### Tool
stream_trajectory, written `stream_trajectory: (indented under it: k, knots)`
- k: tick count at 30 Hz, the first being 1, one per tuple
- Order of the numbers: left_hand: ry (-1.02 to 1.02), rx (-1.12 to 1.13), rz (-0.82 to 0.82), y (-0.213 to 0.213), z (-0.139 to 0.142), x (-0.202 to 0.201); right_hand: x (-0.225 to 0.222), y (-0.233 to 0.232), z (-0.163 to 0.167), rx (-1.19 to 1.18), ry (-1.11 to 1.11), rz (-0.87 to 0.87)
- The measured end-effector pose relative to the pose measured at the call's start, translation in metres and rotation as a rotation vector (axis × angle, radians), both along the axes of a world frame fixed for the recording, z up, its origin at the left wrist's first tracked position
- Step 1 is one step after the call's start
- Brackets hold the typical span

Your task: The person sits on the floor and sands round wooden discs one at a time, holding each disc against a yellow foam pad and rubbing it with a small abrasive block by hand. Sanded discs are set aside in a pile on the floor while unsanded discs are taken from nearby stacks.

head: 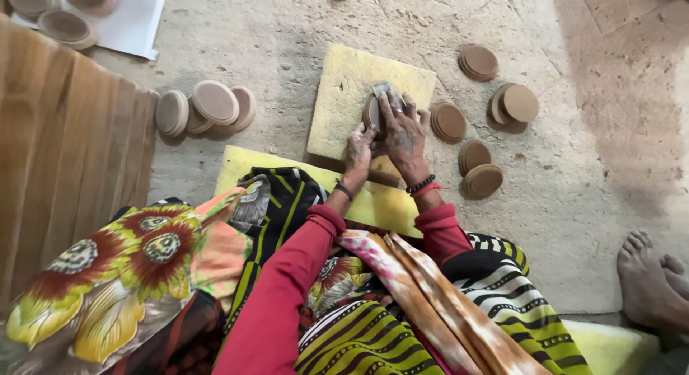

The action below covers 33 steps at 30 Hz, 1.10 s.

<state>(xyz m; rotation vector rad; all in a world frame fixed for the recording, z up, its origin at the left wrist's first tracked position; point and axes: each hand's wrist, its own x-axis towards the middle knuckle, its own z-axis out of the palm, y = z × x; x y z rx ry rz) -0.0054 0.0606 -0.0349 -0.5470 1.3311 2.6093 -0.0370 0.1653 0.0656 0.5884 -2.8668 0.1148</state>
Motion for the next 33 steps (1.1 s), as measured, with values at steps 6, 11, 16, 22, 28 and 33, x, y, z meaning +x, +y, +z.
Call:
stream_trajectory:
  k: [6,11,16,22,28,33]
  knots:
    - [0.068,0.273,0.014,-0.006,0.002,0.010,0.049,-0.003,0.006,-0.109,-0.091,0.035]
    - [0.074,0.218,-0.030,-0.002,-0.006,0.014,0.058,-0.001,0.001,-0.029,-0.102,-0.088]
    - [-0.026,0.186,-0.018,-0.003,0.000,0.006,0.004,-0.003,-0.003,-0.015,-0.157,-0.053]
    - [-0.047,0.221,-0.004,-0.006,0.007,0.009,0.021,-0.008,0.004,0.001,-0.071,0.079]
    - [0.051,0.254,-0.075,-0.004,-0.003,0.011,0.059,0.008,0.012,-0.056,-0.092,-0.045]
    - [-0.049,0.241,-0.006,-0.001,0.004,0.005,0.008,0.004,0.005,-0.004,-0.148,-0.088]
